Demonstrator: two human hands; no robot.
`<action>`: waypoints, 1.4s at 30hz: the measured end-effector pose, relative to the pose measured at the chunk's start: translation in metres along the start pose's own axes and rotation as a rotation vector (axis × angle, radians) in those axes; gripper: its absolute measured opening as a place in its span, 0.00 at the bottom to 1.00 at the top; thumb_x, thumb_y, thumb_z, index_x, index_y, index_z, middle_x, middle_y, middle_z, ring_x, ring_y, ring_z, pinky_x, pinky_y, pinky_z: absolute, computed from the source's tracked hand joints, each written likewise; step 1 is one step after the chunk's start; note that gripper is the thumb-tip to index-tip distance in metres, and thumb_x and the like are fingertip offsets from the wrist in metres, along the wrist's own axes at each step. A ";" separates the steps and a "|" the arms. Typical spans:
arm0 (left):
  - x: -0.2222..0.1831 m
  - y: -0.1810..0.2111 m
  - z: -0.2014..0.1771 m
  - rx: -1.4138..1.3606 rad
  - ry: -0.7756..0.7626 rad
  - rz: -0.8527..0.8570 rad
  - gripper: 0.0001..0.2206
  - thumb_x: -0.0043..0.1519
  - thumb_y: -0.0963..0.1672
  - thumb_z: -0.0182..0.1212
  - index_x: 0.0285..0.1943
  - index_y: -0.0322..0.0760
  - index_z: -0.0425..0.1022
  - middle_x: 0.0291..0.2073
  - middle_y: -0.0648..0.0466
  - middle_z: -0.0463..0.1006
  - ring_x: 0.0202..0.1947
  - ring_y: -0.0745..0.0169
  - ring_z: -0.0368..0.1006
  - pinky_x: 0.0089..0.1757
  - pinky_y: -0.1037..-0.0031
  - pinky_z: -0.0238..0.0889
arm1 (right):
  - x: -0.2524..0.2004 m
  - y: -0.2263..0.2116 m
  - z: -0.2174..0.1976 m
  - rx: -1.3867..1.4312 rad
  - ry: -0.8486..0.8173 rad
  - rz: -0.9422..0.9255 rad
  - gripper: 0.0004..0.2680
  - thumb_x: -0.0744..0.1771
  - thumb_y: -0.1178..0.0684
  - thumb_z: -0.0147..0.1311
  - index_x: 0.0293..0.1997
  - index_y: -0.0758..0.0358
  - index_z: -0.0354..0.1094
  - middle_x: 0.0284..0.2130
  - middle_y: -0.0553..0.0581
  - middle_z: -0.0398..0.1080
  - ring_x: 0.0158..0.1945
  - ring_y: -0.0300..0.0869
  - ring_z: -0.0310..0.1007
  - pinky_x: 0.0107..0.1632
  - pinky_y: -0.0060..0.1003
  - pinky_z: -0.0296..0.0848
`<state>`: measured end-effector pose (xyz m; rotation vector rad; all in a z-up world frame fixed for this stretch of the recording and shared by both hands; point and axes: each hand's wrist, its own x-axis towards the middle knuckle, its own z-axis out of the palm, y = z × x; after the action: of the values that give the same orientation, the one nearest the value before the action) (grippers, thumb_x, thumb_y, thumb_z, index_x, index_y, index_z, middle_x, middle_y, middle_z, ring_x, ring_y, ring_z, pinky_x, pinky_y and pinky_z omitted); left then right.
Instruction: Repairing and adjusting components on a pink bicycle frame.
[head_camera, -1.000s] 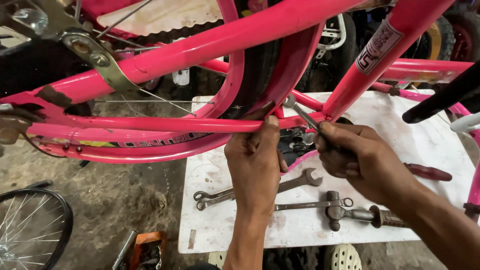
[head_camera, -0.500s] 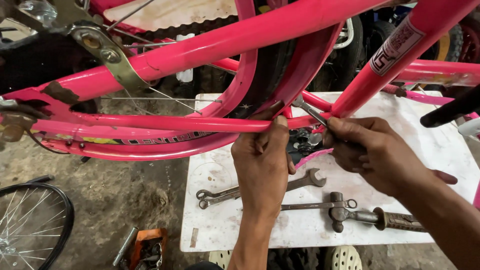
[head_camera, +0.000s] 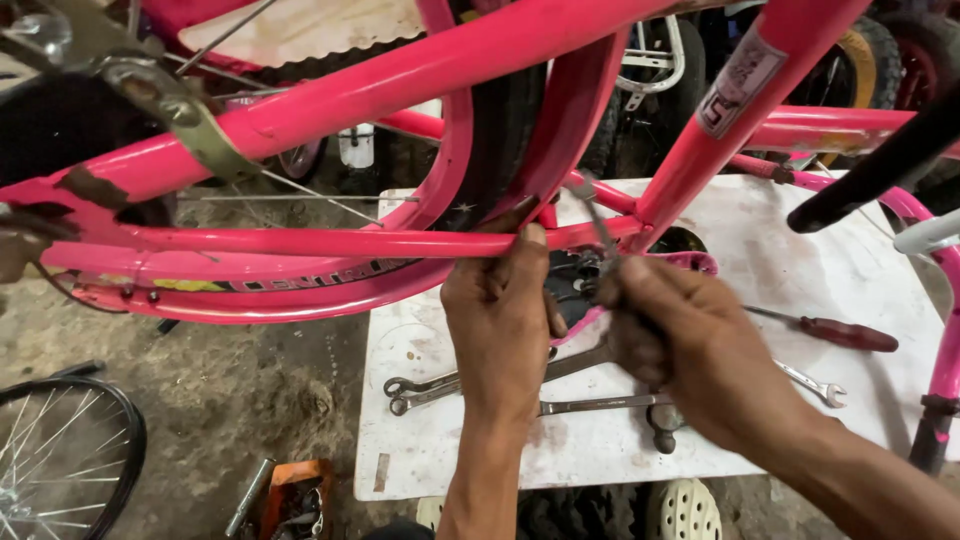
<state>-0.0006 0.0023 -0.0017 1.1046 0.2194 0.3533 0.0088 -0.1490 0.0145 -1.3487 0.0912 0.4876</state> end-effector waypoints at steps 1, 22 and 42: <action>0.000 -0.001 -0.001 -0.002 0.019 0.010 0.08 0.66 0.43 0.59 0.46 0.31 0.79 0.17 0.62 0.68 0.14 0.76 0.61 0.19 0.78 0.55 | 0.000 -0.001 -0.004 -0.026 0.082 -0.024 0.13 0.70 0.45 0.46 0.38 0.66 0.67 0.16 0.47 0.51 0.19 0.35 0.46 0.24 0.33 0.48; 0.009 -0.001 -0.008 -0.005 -0.016 -0.010 0.09 0.67 0.43 0.57 0.47 0.30 0.78 0.14 0.63 0.63 0.13 0.75 0.59 0.19 0.78 0.57 | 0.051 -0.026 -0.032 -0.255 0.044 0.013 0.16 0.69 0.46 0.51 0.29 0.73 0.69 0.09 0.46 0.49 0.13 0.33 0.41 0.19 0.34 0.42; 0.006 -0.005 -0.004 -0.027 -0.005 -0.001 0.08 0.68 0.43 0.58 0.45 0.29 0.77 0.18 0.62 0.68 0.15 0.76 0.61 0.19 0.78 0.57 | 0.024 0.004 0.003 -0.032 0.004 0.120 0.16 0.70 0.41 0.47 0.31 0.65 0.63 0.12 0.46 0.49 0.15 0.34 0.44 0.20 0.33 0.46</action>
<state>0.0044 0.0064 -0.0077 1.0791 0.2101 0.3519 0.0282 -0.1389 0.0037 -1.3814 0.1690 0.5892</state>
